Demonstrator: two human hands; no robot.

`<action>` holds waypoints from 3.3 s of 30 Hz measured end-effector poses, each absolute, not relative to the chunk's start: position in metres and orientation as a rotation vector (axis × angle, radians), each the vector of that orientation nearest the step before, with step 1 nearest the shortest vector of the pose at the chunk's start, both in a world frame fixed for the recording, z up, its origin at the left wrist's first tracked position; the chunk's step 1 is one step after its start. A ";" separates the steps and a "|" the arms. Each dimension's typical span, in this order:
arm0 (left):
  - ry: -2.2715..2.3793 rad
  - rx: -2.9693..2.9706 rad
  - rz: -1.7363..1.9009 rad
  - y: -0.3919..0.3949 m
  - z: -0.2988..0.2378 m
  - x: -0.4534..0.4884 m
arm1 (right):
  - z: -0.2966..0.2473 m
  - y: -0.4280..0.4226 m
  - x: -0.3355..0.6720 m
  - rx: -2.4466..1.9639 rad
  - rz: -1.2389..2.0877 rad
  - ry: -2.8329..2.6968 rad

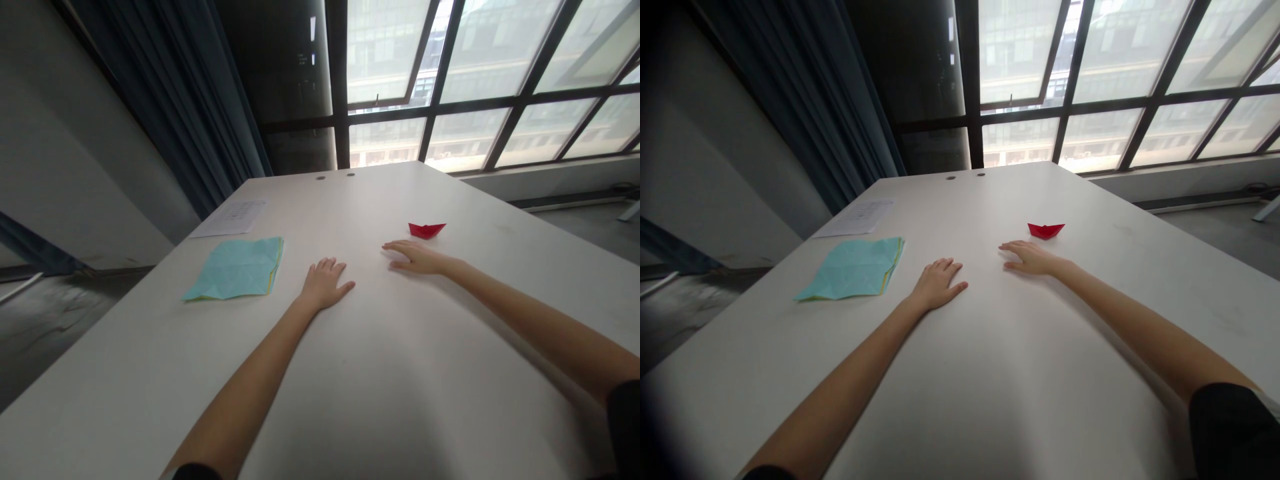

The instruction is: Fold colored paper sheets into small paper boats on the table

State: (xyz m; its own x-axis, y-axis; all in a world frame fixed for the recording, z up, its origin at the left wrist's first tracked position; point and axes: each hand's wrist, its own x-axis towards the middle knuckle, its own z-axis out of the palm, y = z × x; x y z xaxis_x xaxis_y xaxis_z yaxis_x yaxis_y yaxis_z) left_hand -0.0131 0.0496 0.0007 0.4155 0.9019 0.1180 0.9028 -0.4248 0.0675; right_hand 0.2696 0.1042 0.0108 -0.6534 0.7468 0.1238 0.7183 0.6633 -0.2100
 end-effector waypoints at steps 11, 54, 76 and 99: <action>-1.714 -2.699 -0.002 0.048 -0.004 -0.013 | -0.017 0.069 0.251 -1.258 0.197 -2.684; -2.372 -2.225 0.189 0.086 0.050 -0.179 | -0.015 0.066 0.246 -1.233 0.140 -2.592; -2.357 -2.597 -0.057 0.083 0.058 -0.198 | -0.017 0.067 0.248 -1.244 0.153 -2.595; -1.640 -2.519 -0.074 0.038 0.065 -0.035 | -0.013 0.064 0.248 -1.150 0.206 -2.447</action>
